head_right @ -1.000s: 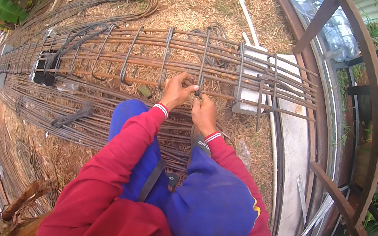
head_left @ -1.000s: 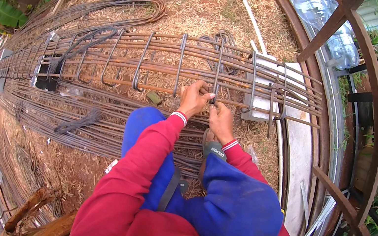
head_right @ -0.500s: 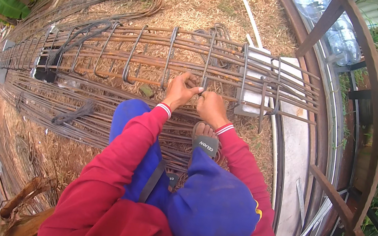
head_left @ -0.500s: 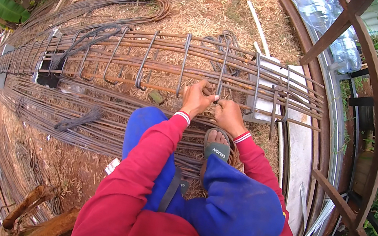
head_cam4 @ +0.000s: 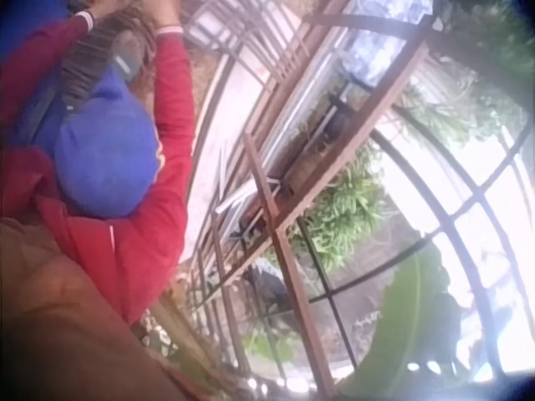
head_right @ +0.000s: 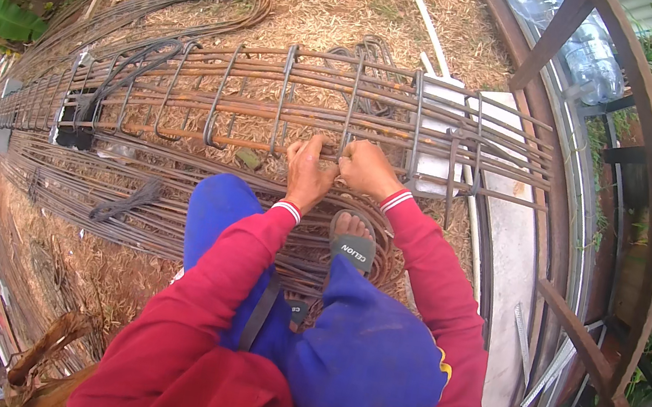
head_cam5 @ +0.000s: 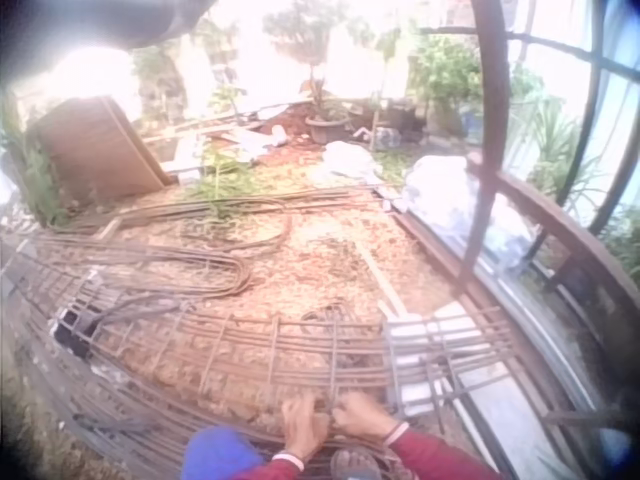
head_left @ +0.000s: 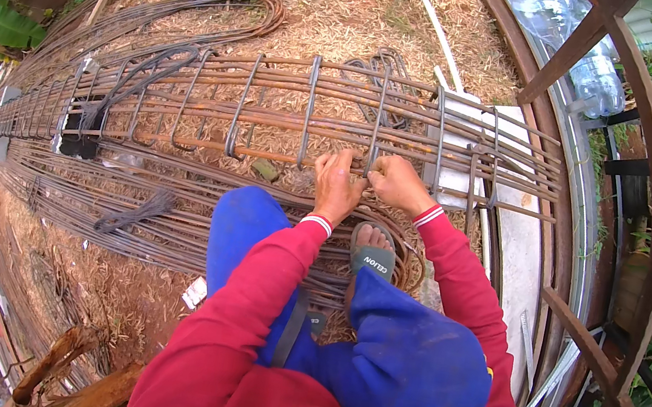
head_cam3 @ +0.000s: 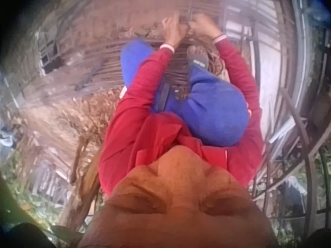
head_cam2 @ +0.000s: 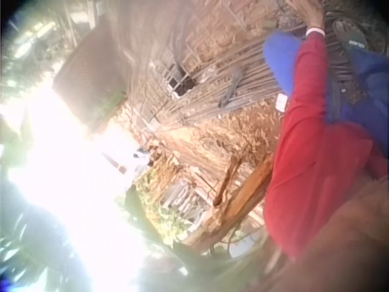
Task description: The person sits on the ground and assembles a metal grid by bending and tying wire ties around intersecting metal rods. They repeatedly pick up wire ties, wrap them around the grid intersections, and twist them to secure the structure.
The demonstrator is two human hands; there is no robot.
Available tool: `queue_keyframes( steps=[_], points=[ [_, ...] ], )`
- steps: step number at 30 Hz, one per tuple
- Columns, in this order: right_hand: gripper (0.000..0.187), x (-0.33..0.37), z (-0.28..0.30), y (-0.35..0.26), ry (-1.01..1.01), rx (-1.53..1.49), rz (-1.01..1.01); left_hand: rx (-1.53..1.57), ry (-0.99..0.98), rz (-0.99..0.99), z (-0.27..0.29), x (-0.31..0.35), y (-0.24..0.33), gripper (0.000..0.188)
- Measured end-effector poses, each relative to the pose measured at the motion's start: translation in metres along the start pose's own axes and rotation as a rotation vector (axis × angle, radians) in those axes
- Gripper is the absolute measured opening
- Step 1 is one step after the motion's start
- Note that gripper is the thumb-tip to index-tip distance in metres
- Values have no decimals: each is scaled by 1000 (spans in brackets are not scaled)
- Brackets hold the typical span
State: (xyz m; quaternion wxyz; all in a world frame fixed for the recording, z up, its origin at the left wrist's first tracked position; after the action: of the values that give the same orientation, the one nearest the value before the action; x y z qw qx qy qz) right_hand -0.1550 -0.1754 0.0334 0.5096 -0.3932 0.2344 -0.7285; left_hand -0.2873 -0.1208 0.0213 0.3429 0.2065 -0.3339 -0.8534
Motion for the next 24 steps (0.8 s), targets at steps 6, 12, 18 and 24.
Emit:
queue_keyframes(
  steps=[6, 12, 18, 24],
  points=[
    [18, 10, 10, 6, -42, 50, -82, 12, 10, 16, -2, 1, -2, 44],
    [18, -4, 24, 7, -21, 255, -68, 72, -50, 75, -3, -1, -4, 45],
    [19, -16, 27, 13, -105, 273, -77, 55, -54, 71, -3, -2, -6, 45],
    [14, -9, 25, 7, 70, 330, 85, 91, -8, 28, -1, -3, -5, 35]
  ],
)
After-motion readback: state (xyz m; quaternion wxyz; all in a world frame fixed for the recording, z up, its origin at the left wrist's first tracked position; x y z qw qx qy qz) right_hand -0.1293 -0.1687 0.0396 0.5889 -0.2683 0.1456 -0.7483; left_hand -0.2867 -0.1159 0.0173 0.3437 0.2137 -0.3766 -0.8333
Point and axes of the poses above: each hand's wrist, its own x-axis away from the middle knuckle, its own z-axis out of the back of the hand, y = z × x, the point moved 5 cm from there along -x, towards the middle knuckle, and after that the axes turned 7 degrees about -y, right-handed, at the moved point
